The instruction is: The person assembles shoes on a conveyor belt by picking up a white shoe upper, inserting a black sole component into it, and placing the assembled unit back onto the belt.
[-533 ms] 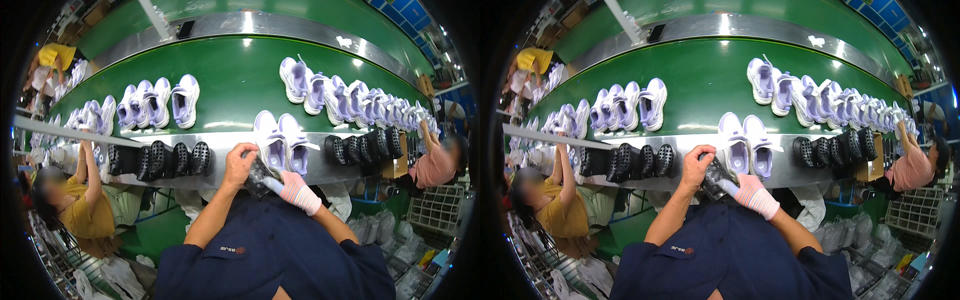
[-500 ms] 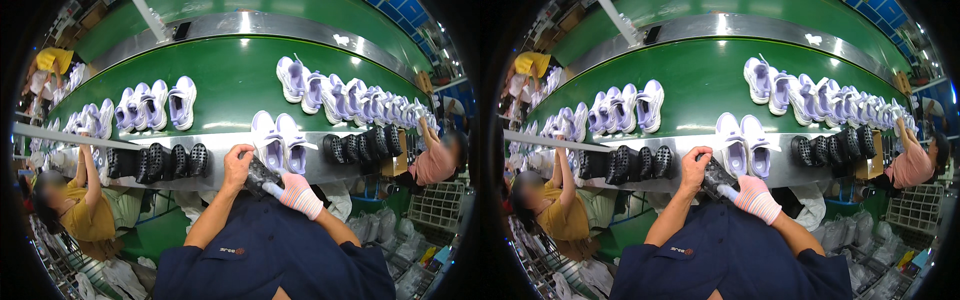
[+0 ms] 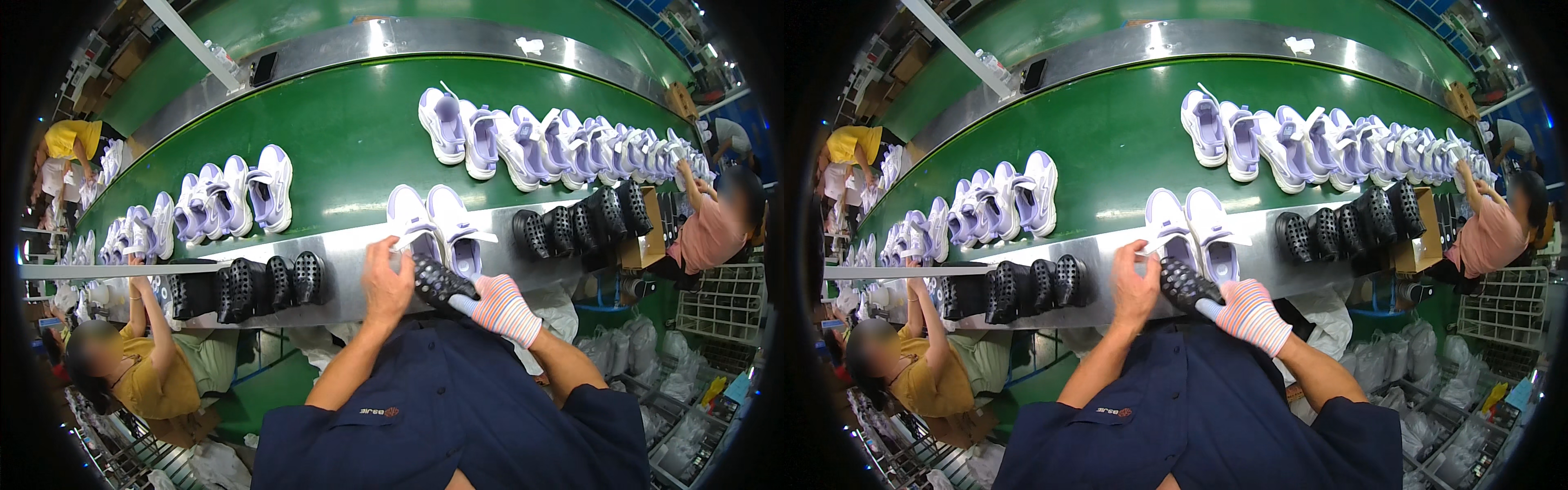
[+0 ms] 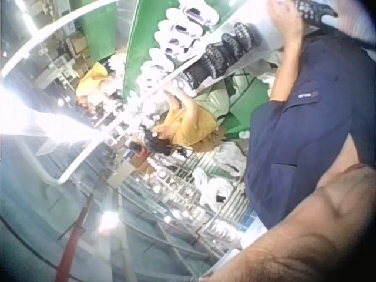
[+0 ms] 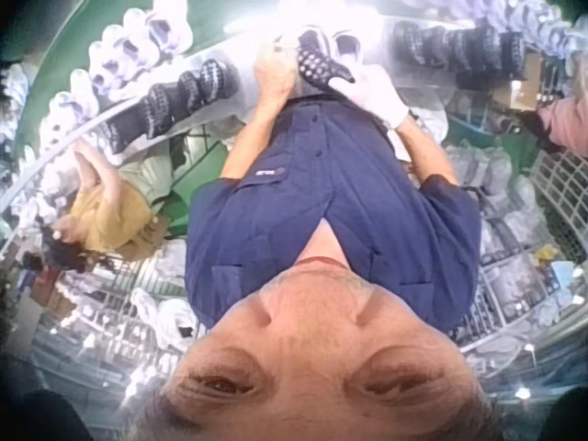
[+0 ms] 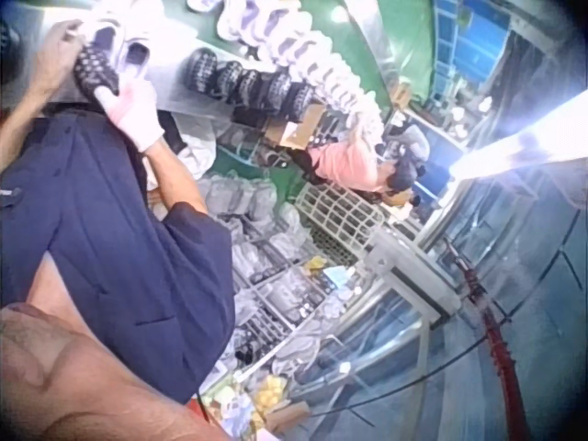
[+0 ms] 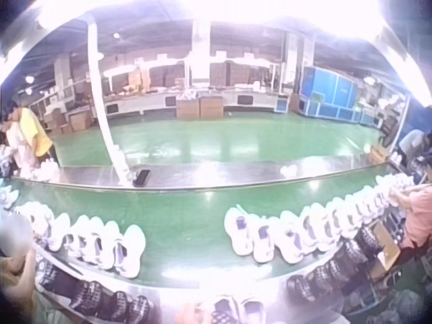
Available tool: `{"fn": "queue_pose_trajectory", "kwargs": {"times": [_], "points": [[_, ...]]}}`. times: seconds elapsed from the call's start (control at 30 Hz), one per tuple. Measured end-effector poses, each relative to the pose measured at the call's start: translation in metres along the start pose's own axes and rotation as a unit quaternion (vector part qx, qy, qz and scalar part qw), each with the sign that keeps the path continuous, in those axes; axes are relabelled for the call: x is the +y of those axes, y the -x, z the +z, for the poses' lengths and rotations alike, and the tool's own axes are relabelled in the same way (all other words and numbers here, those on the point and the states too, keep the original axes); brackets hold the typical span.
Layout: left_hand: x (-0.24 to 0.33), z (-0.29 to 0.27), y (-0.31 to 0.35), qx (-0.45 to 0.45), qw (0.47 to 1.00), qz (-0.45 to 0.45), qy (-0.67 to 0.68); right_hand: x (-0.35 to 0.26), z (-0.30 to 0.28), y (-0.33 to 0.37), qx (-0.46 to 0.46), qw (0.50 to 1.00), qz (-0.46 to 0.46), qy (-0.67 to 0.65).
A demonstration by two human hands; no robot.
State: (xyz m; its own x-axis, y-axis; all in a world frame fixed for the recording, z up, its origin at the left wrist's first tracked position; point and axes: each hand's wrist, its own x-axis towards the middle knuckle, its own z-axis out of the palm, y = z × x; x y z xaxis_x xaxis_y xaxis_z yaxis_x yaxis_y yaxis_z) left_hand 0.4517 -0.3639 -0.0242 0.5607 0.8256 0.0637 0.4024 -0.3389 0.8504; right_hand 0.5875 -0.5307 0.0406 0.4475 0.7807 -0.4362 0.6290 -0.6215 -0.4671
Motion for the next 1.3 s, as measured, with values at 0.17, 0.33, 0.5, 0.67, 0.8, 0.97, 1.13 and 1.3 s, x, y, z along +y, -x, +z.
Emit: {"fn": "queue_pose_trajectory", "kwargs": {"times": [0.17, 0.33, 0.5, 0.67, 0.8, 0.97, 1.13, 1.3], "points": [[-0.035, 0.022, -0.054, -0.055, 0.975, 0.193, -0.099, -0.012, -0.008, -0.031, -0.059, 0.992, 0.091, 0.067], [-0.016, 0.044, -0.061, -0.238, 0.951, 0.184, -0.074, -0.019, 0.02, -0.069, 0.026, 0.994, 0.071, 0.075], [-0.04, 0.041, -0.075, -0.206, 0.953, 0.174, -0.14, -0.04, 0.082, -0.087, 0.092, 0.992, 0.042, 0.081], [-0.049, 0.039, -0.072, -0.232, 0.959, 0.118, -0.114, -0.025, 0.103, -0.115, 0.051, 0.991, -0.005, 0.125], [-0.059, 0.032, -0.087, -0.224, 0.964, 0.125, -0.065, -0.032, 0.094, -0.12, 0.032, 0.985, 0.015, 0.169], [-0.044, 0.035, -0.074, -0.248, 0.955, 0.137, -0.088, -0.034, 0.077, -0.126, -0.059, 0.977, -0.016, 0.206], [-0.047, 0.022, -0.077, -0.255, 0.959, 0.11, -0.055, -0.019, 0.098, -0.101, 0.106, 0.99, -0.029, 0.086], [-0.066, 0.026, -0.017, -0.124, 0.992, -0.008, -0.037, -0.001, 0.088, -0.093, 0.14, 0.982, 0.11, 0.055]]}}
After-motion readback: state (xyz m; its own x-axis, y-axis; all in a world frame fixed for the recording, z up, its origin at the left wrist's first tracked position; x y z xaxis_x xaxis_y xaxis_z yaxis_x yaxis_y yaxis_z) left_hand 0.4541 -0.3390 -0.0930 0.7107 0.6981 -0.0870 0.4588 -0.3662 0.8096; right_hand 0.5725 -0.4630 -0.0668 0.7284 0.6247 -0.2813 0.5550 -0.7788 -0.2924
